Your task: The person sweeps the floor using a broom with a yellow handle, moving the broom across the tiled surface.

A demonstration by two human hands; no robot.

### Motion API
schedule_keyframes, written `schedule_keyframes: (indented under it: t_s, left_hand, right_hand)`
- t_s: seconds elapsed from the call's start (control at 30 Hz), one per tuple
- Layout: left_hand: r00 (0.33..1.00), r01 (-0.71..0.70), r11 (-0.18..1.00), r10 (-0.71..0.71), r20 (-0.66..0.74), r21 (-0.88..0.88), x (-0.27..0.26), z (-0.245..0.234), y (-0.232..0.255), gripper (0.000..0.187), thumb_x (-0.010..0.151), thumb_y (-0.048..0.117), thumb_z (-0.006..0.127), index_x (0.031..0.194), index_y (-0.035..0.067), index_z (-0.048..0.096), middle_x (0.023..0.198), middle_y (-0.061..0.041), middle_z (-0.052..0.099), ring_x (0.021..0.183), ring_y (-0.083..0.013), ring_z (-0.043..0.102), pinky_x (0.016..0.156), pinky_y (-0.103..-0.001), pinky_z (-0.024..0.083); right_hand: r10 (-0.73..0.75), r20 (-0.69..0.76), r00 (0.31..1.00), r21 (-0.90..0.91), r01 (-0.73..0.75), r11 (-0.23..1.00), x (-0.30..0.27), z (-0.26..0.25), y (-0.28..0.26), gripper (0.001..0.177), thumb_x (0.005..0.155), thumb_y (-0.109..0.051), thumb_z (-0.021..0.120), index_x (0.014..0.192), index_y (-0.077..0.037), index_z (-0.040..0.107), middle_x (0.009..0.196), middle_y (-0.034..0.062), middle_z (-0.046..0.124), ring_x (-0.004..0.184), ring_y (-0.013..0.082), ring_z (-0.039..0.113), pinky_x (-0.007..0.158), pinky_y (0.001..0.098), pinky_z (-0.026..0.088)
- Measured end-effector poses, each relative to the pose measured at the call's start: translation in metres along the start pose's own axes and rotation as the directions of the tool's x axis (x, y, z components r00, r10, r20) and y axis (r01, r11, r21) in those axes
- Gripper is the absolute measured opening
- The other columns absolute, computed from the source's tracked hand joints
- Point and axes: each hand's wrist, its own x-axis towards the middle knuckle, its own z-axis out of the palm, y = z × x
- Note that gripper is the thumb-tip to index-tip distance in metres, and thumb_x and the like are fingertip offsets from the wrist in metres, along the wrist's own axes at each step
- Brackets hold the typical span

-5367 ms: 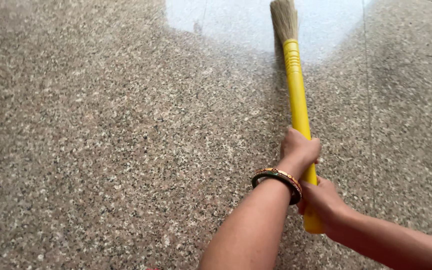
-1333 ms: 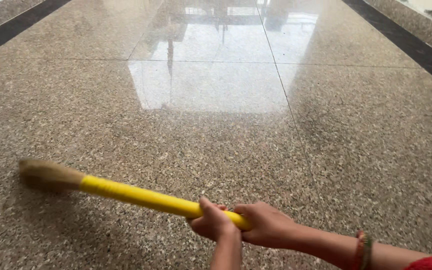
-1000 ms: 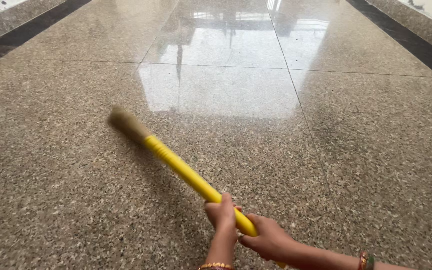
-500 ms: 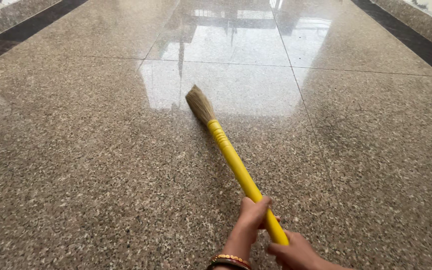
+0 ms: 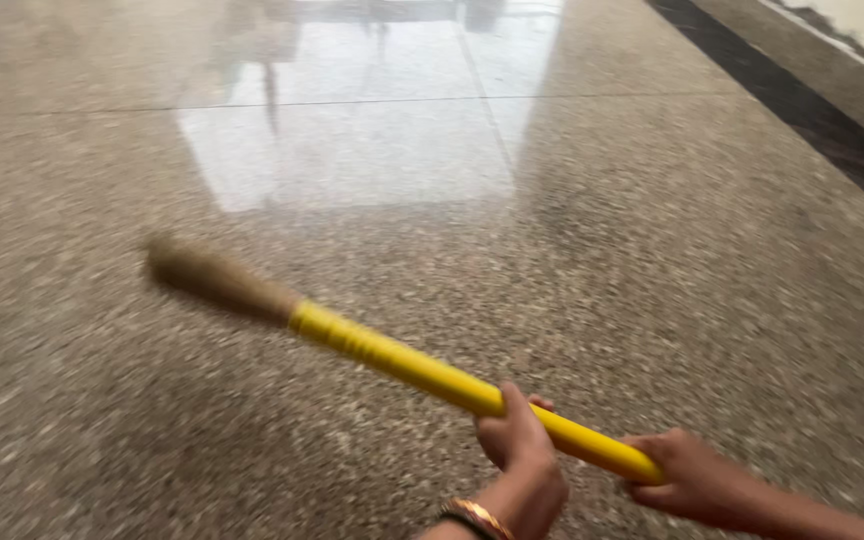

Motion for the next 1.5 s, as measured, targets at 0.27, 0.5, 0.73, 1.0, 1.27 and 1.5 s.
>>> schedule_keyframes:
  t_s: [0.27, 0.5, 0.73, 1.0, 1.27, 1.5]
  left_hand:
    - [0.921, 0.386, 0.889, -0.385, -0.057, 0.247, -0.086, 0.024, -0.162, 0.048, 0.098, 0.040, 0.063, 0.120, -0.001, 0.058, 0.097, -0.014, 0.077, 0.087, -0.0252, 0.077, 0.080, -0.039, 0.063]
    - [0.740, 0.565, 0.716, -0.660, 0.131, 0.410, -0.100, 0.072, -0.166, 0.043, 0.103, 0.041, 0.060, 0.133, 0.015, 0.045, 0.114, -0.008, 0.067, 0.102, -0.0228, 0.074, 0.093, -0.035, 0.065]
    - [0.607, -0.499, 0.482, -0.399, 0.687, 0.720, -0.085, 0.105, -0.027, 0.031, 0.093, 0.035, 0.059, 0.113, 0.011, 0.061, 0.093, -0.007, 0.073, 0.072, -0.0187, 0.062, 0.058, -0.031, 0.048]
    - [-0.464, -0.849, -0.451, 0.390, 0.795, -0.275, -0.097, 0.097, 0.057, 0.078, 0.064, 0.029, 0.081, 0.132, 0.004, 0.051, 0.125, -0.018, 0.050, 0.122, -0.0337, 0.048, 0.108, -0.053, 0.038]
    - [0.057, -0.882, -0.469, -0.005, 0.998, 0.048, -0.065, 0.113, 0.020, 0.032, 0.107, 0.001, 0.061, 0.133, 0.012, 0.049, 0.138, -0.014, 0.053, 0.134, -0.0303, 0.049, 0.119, -0.045, 0.041]
    - [0.377, -0.915, 0.179, 0.700, 0.606, 0.362, -0.059, 0.105, 0.008, 0.075, 0.094, -0.005, 0.052, 0.158, 0.000, 0.013, 0.164, -0.031, 0.009, 0.156, -0.0458, 0.011, 0.127, -0.056, 0.022]
  right_hand:
    - [0.287, -0.217, 0.933, -0.223, -0.333, 0.916, -0.108, -0.020, 0.099, 0.042, 0.075, -0.030, 0.079, 0.116, -0.029, 0.072, 0.085, -0.0002, 0.078, 0.077, 0.0217, 0.076, 0.071, 0.0411, 0.059]
    - [0.562, -0.180, 0.807, -0.256, -0.590, 0.766, -0.116, -0.029, 0.138, 0.032, 0.089, -0.052, 0.068, 0.114, -0.032, 0.072, 0.076, -0.0025, 0.075, 0.060, 0.0152, 0.074, 0.064, 0.0332, 0.063]
    - [0.372, -0.353, 0.859, -0.685, -0.508, 0.523, -0.077, -0.121, 0.074, 0.041, 0.098, -0.061, 0.053, 0.122, -0.028, 0.061, 0.067, -0.0097, 0.067, 0.047, 0.0052, 0.059, 0.048, 0.0206, 0.059]
    - [-0.148, -0.528, 0.836, -0.698, -0.329, 0.636, -0.122, -0.183, 0.070, 0.041, 0.074, -0.059, 0.076, 0.087, -0.021, 0.071, 0.060, -0.0029, 0.062, 0.050, 0.0075, 0.058, 0.053, 0.0277, 0.053]
    - [-0.213, -0.530, 0.821, -0.737, -0.322, 0.594, -0.130, -0.163, 0.025, 0.049, 0.082, -0.064, 0.069, 0.091, -0.016, 0.071, 0.051, -0.0033, 0.059, 0.033, 0.0092, 0.047, 0.036, 0.0269, 0.042]
    - [0.061, -0.488, 0.871, -0.590, -0.380, 0.712, -0.052, -0.144, -0.031, 0.052, 0.092, -0.068, 0.055, 0.100, -0.019, 0.070, 0.054, -0.0017, 0.060, 0.035, 0.0110, 0.045, 0.032, 0.0269, 0.041]
